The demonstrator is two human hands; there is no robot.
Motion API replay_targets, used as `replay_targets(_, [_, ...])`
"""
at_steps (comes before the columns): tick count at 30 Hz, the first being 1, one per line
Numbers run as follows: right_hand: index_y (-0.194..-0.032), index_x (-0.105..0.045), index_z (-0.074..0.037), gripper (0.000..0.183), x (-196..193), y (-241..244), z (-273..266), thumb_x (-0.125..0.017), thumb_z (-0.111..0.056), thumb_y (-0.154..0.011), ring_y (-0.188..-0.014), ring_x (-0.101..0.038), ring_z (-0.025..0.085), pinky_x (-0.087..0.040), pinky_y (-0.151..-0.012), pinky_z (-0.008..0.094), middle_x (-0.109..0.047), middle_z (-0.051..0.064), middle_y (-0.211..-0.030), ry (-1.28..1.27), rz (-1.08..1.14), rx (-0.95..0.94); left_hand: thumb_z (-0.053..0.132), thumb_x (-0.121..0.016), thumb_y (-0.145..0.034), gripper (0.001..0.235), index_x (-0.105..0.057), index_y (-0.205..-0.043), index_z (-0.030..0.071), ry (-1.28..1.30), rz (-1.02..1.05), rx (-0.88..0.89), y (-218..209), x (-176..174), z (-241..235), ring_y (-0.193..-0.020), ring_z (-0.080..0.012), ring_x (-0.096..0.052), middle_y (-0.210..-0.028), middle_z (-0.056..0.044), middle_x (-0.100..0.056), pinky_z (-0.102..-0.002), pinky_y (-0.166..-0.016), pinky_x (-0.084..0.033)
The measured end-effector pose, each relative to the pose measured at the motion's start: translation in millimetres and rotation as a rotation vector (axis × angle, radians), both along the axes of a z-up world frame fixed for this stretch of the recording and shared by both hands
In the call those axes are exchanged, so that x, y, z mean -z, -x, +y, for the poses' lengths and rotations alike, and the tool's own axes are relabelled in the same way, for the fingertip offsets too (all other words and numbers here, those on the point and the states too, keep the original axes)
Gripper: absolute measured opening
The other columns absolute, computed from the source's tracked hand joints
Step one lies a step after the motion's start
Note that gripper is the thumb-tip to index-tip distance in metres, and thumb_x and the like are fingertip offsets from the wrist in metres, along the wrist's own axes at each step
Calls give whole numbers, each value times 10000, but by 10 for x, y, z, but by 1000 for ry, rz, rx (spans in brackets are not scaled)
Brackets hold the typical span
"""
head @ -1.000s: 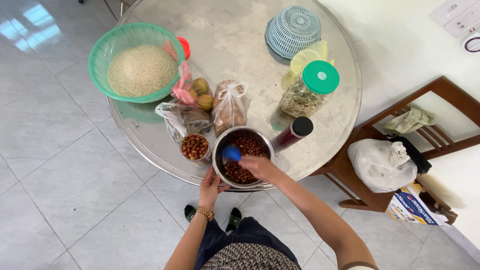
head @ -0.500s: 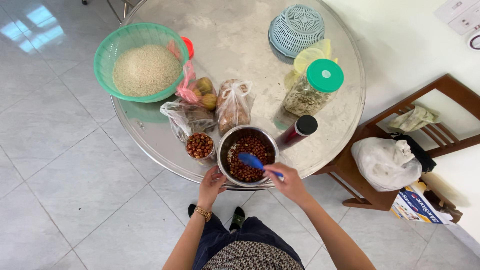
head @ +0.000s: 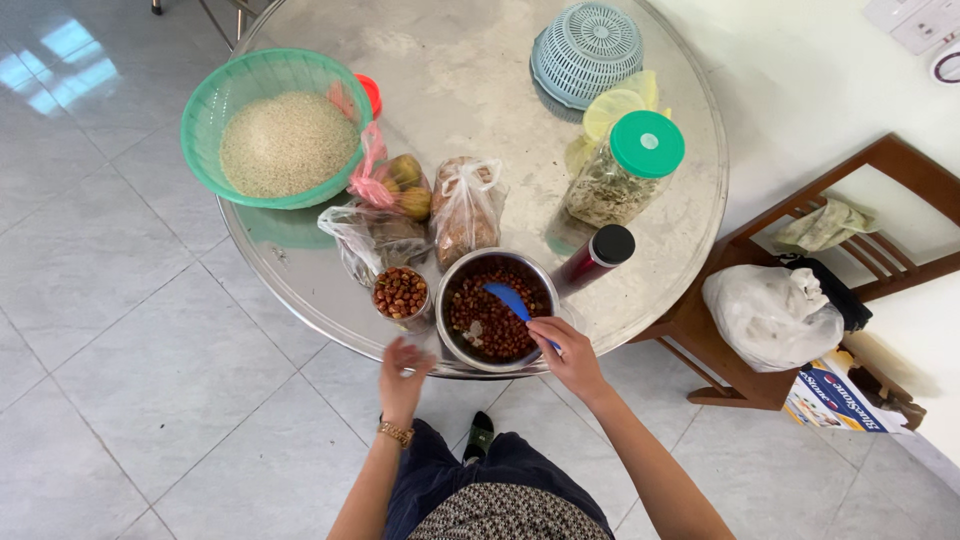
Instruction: The person scoops roasted peanuts from a metal bowl into a small glass jar using a blue plastic spoon. After filling the jar, they place it on the table and move to a rice cooker, where they open the lid and place a small inner pot containing rice and water into the main cooker.
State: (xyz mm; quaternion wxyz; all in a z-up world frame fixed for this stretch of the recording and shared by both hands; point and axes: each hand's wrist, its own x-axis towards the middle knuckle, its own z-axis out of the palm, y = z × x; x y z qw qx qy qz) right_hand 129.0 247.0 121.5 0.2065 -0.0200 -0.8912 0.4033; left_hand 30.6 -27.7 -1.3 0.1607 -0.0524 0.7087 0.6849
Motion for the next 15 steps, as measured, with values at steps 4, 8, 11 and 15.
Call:
replay_targets(4, [-1222, -711, -94, 358, -44, -39, -38, -763, -126, -870, -1066, -703, 288, -602, -878, 349, -669, 143, -1287, -95, -119, -108, 233, -932, -687, 1061, -328, -1543, 64, 237, 297, -73, 289, -389, -99, -1301, -280, -555, -1483, -174, -502, -423, -998, -550])
replay_targets(8, [-1232, -709, -92, 503, 168, -131, 86, -850, -214, -765, -1227, -608, 337, -494, -1009, 436, -656, 149, -1315, -131, -68, -79, 250, -992, -605, 1245, -246, -1586, 77, 278, 419, -13, 572, -727, 3, -1438, -353, -420, -1581, -205, -400, -484, -1151, -377])
replay_targets(11, [-1321, -688, -151, 480, 461, -175, 402, -743, -226, -850, -1273, -644, 276, -522, -1100, 402, -673, 87, -1391, 16, -206, 304, 303, -976, -573, 1296, -215, -1599, 87, 197, 463, -9, 663, -833, 84, -1427, -334, -459, -1580, -191, -399, -431, -1156, -417])
replay_targets(15, [-1508, -415, -58, 1002, 820, -59, 804, -870, -206, -627, -1393, -447, 356, -427, -1123, 436, -454, 175, -1503, -126, -471, 366, 294, -985, -576, 1199, -296, -1532, 68, 213, 504, 3, 715, -809, 140, -1340, -311, -546, -1471, -180, -520, -411, -1102, -459])
